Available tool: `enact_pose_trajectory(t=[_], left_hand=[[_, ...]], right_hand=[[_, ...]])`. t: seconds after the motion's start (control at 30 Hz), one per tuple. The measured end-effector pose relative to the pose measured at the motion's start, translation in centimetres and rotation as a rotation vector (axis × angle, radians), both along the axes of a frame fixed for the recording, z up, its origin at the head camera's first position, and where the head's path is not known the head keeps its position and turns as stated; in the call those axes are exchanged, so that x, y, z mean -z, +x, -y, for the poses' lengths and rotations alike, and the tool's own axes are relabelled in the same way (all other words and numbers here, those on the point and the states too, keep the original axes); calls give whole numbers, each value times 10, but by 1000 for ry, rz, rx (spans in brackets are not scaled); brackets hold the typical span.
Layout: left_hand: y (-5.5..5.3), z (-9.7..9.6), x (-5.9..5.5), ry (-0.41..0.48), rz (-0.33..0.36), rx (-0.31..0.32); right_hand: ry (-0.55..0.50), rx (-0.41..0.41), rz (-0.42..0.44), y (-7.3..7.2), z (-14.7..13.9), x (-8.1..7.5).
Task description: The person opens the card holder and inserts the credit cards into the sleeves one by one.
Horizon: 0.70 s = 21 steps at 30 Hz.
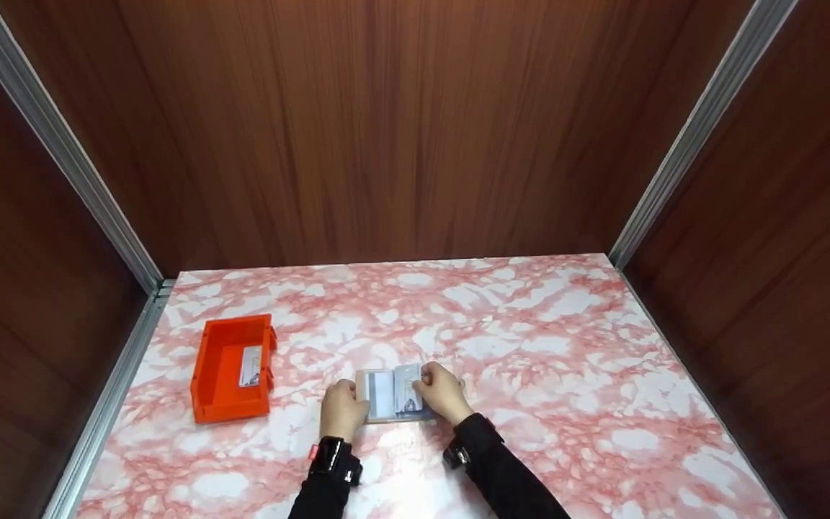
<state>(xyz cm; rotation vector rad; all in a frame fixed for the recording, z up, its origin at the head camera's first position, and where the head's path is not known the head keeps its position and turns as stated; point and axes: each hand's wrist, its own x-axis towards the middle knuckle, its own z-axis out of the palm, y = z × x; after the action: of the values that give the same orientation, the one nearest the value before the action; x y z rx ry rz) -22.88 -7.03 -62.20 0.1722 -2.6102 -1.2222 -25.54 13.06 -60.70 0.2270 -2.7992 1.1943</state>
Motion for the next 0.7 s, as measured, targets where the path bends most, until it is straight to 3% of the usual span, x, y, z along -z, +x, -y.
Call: enact_pose_trajectory(t=[0.13,0.33,0.57,0.7], left_hand=[[0,-1,0,-2,8,-7],[1,-2,-2,-20,25,-13],[1,-2,-3,-34,69,-6],[1,-2,-4,-33,61,-1]], right_hand=[[-12,4,13,-1,1,2],[-51,-2,-57,1,1,3],[27,24,-28,-1,5,4],[73,35,-26,-1,7,1]])
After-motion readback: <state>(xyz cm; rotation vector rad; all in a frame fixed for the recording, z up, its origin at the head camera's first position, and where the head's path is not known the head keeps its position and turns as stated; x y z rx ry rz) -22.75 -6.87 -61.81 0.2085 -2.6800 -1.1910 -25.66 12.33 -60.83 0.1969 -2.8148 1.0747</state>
